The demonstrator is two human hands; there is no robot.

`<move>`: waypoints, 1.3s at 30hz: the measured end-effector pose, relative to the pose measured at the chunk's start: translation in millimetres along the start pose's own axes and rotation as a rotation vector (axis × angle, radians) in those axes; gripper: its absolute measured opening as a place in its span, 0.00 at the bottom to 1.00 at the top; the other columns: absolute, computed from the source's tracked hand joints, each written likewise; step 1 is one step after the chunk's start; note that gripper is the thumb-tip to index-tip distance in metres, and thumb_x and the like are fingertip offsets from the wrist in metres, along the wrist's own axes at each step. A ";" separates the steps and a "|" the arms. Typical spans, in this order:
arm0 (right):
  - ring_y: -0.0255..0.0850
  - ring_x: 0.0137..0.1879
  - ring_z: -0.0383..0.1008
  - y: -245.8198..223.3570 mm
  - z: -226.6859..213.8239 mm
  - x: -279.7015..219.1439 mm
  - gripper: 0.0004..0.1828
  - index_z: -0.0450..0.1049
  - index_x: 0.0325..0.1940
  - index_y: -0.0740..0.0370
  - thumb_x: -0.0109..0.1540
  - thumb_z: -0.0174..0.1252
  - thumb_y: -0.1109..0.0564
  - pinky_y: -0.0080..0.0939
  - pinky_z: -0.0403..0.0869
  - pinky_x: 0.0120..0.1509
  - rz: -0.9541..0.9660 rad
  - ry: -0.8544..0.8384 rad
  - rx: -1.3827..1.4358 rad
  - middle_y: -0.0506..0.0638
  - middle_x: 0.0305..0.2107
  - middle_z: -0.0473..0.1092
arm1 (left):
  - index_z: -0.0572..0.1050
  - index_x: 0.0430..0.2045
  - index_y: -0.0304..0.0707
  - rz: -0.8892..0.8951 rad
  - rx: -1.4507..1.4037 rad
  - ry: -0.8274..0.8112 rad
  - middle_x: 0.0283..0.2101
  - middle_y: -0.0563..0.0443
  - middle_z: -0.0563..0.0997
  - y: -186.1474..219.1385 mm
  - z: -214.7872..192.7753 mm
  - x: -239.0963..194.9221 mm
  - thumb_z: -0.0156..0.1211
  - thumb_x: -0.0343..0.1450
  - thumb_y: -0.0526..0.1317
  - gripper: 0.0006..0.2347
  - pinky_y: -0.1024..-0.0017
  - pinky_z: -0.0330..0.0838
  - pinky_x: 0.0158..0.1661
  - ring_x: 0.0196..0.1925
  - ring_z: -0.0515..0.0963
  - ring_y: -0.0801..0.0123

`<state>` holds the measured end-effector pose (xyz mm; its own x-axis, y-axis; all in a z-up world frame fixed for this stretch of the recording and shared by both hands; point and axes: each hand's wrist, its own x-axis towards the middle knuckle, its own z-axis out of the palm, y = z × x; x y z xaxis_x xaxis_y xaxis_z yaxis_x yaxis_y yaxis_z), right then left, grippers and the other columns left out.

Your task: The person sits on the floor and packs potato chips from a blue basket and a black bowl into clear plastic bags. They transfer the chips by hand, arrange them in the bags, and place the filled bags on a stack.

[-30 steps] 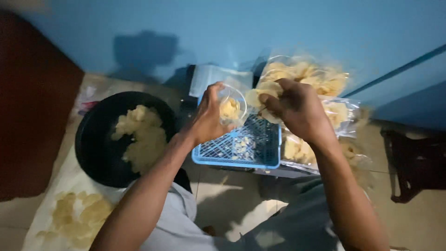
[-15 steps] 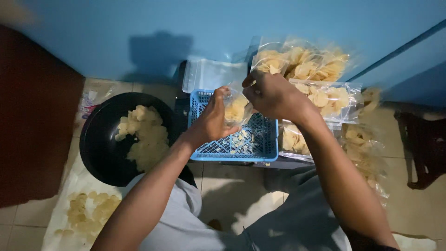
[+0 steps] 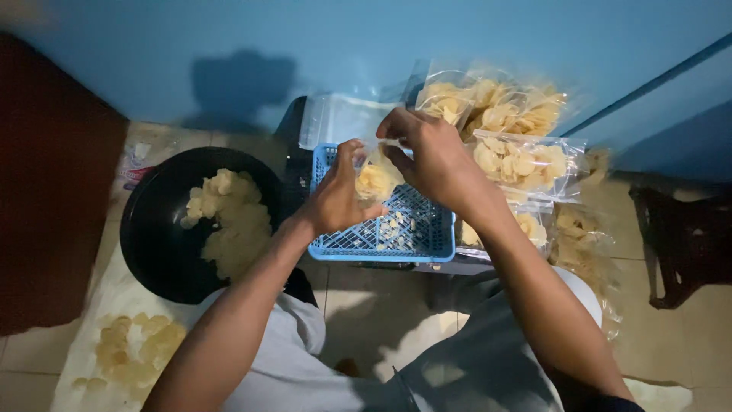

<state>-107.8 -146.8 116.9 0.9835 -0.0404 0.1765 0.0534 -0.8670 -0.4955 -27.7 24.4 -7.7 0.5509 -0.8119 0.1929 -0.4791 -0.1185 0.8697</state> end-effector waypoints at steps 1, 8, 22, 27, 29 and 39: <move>0.62 0.44 0.80 -10.9 -3.4 -0.1 0.12 0.71 0.49 0.61 0.61 0.59 0.64 0.60 0.78 0.45 -0.055 -0.003 0.008 0.58 0.38 0.76 | 0.48 0.64 0.36 -0.033 -0.001 0.004 0.61 0.26 0.66 0.5 -3.3 -0.2 0.82 0.56 0.36 0.47 0.43 0.69 0.61 0.63 0.71 0.26; 0.41 0.53 0.75 -63.4 12.8 -0.1 0.14 0.69 0.59 0.62 0.75 0.46 0.52 0.37 0.70 0.52 -0.139 0.313 0.403 0.55 0.56 0.74 | 0.45 0.63 0.34 0.277 -0.282 0.266 0.63 0.42 0.58 -26.3 -44.4 -11.2 0.75 0.67 0.38 0.40 0.62 0.73 0.62 0.66 0.71 0.55; 0.58 0.39 0.77 -8.6 529.5 -36.4 0.14 0.73 0.39 0.63 0.63 0.54 0.49 0.55 0.73 0.41 0.080 -0.290 0.403 0.61 0.33 0.76 | 0.55 0.60 0.35 -0.266 0.556 0.574 0.62 0.37 0.71 -26.4 -198.4 -153.9 0.83 0.58 0.39 0.41 0.63 0.71 0.59 0.62 0.76 0.46; 0.63 0.42 0.80 18.3 668.6 -30.3 0.48 0.68 0.58 0.62 0.47 0.68 0.26 0.61 0.76 0.41 0.060 -0.496 -0.060 0.61 0.42 0.75 | 0.53 0.63 0.37 -0.375 0.259 0.458 0.63 0.38 0.71 -39.7 -200.2 -161.0 0.82 0.56 0.35 0.45 0.66 0.67 0.64 0.65 0.75 0.52; 0.61 0.41 0.79 -21.4 652.2 -0.2 0.45 0.69 0.56 0.61 0.48 0.68 0.28 0.59 0.76 0.40 0.083 -0.464 0.021 0.61 0.40 0.75 | 0.53 0.62 0.34 -0.333 0.179 0.400 0.64 0.37 0.69 -39.0 -200.6 -158.7 0.85 0.53 0.34 0.46 0.67 0.71 0.63 0.65 0.75 0.51; 0.52 0.36 0.76 -27.3 633.3 41.0 0.29 0.71 0.45 0.59 0.53 0.67 0.37 0.52 0.73 0.37 0.244 -0.262 0.343 0.58 0.32 0.73 | 0.51 0.64 0.35 -0.304 0.168 0.320 0.67 0.33 0.64 -53.1 -190.6 -142.0 0.78 0.56 0.34 0.44 0.63 0.61 0.69 0.71 0.68 0.46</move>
<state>40.6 189.8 -401.0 0.9825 -0.0568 -0.1775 -0.1729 -0.6325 -0.7550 49.7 254.9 5.3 0.8534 -0.5127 0.0940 -0.3529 -0.4356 0.8281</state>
